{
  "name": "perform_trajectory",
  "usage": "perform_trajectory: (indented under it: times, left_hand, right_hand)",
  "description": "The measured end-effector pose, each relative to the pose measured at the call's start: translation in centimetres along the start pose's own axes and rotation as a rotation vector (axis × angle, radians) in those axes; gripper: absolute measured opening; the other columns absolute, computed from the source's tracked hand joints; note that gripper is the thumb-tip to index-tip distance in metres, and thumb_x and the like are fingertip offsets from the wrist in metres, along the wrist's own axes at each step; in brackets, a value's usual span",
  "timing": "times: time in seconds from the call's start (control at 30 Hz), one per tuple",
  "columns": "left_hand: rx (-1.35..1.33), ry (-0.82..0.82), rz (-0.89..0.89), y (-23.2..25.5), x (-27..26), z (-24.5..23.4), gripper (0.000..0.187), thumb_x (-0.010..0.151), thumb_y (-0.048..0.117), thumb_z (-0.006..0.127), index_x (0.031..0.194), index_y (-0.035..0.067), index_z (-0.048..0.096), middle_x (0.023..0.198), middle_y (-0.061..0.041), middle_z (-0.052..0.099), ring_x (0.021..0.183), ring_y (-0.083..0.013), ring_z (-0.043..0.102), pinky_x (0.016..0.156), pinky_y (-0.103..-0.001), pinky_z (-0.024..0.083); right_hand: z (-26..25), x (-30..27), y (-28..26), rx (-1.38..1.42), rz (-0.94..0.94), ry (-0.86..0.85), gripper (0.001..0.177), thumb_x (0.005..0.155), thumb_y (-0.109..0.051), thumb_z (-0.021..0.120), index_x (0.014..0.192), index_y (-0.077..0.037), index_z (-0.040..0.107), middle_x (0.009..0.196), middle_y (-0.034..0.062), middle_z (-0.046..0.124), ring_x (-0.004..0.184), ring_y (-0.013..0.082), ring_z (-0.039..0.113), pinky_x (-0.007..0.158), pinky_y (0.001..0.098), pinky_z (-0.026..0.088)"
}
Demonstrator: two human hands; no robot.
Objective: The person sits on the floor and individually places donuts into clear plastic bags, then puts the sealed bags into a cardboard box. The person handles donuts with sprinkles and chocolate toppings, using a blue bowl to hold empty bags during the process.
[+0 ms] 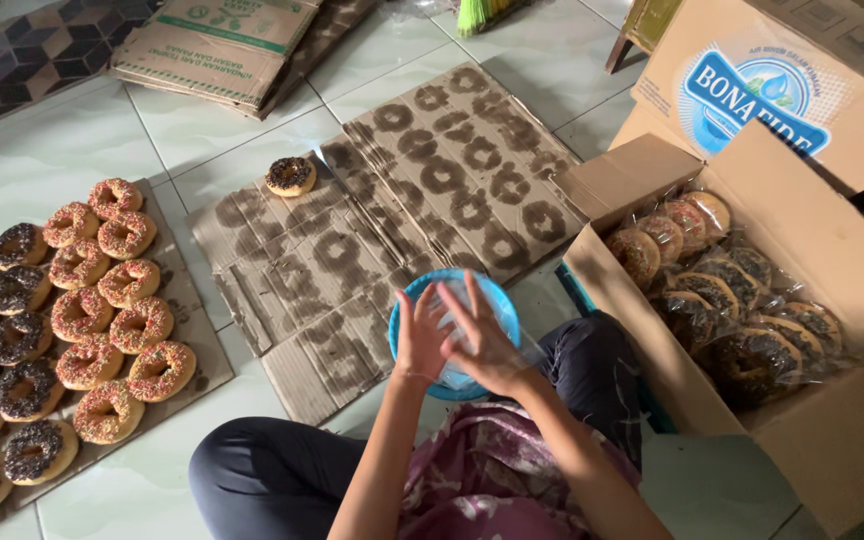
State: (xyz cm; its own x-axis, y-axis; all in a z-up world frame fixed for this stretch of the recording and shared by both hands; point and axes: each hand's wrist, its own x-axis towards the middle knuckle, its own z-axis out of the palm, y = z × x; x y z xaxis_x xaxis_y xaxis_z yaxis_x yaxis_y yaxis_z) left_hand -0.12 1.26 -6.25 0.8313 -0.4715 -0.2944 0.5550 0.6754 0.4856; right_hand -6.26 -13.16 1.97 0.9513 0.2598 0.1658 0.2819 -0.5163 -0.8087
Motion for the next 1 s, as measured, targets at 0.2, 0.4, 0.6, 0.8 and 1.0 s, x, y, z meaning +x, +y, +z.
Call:
perform_trajectory:
  times: [0.2, 0.4, 0.6, 0.8, 1.0]
  left_hand:
    - [0.092, -0.132, 0.042, -0.5, 0.7, 1.4, 0.07, 0.091, 0.051, 0.064, 0.149, 0.018, 0.044, 0.143, -0.012, 0.049, 0.131, -0.0398, 0.051, 0.103, -0.054, 0.046]
    - [-0.163, 0.238, 0.102, -0.1, 5.9, -3.2, 0.049, 0.091, 0.04, 0.069, 0.131, 0.014, 0.058, 0.129, -0.009, 0.052, 0.11, -0.0282, 0.058, 0.092, -0.047, 0.05]
    - [-0.063, 0.434, 0.217, -1.6, 7.3, -4.9, 0.04, 0.081, 0.04, 0.072, 0.114, 0.021, 0.063, 0.118, 0.003, 0.055, 0.099, -0.0211, 0.056, 0.082, -0.043, 0.047]
    - [-0.176, 0.387, 0.155, -1.2, 7.0, -4.7, 0.035, 0.081, 0.041, 0.075, 0.106, 0.021, 0.063, 0.112, -0.004, 0.053, 0.101, -0.0249, 0.052, 0.082, -0.045, 0.05]
    - [-0.36, 0.356, 0.063, 1.8, 5.0, -6.4, 0.046, 0.083, 0.046, 0.073, 0.111, 0.015, 0.052, 0.121, -0.016, 0.048, 0.11, -0.0359, 0.055, 0.09, -0.054, 0.052]
  right_hand:
    - [2.0, -0.5, -0.3, -0.301, -0.195, 0.046, 0.104, 0.084, -0.07, 0.068, 0.158, -0.008, 0.032, 0.165, 0.0282, 0.016, 0.154, 0.0439, 0.017, 0.122, 0.0541, 0.024]
    - [0.5, -2.0, -3.2, -0.065, 0.062, -0.028, 0.049, 0.091, -0.035, 0.079, 0.126, -0.004, 0.064, 0.121, 0.0198, 0.07, 0.111, 0.0294, 0.069, 0.094, 0.0397, 0.053]
    - [1.1, -0.9, -5.6, -0.124, -0.021, 0.26, 0.022, 0.086, -0.016, 0.077, 0.105, -0.005, 0.074, 0.08, 0.0123, 0.074, 0.064, 0.0226, 0.069, 0.059, 0.0351, 0.054]
    - [2.7, 0.0, -0.6, -0.041, 0.033, 0.089, 0.016, 0.088, -0.018, 0.08, 0.087, -0.004, 0.073, 0.076, 0.0085, 0.074, 0.067, 0.0174, 0.067, 0.062, 0.0325, 0.054]
    - [-7.5, 0.0, 10.2, 0.266, 0.417, 0.292, 0.027, 0.094, -0.023, 0.077, 0.106, 0.002, 0.076, 0.093, 0.0187, 0.077, 0.083, 0.0275, 0.073, 0.079, 0.0365, 0.061]
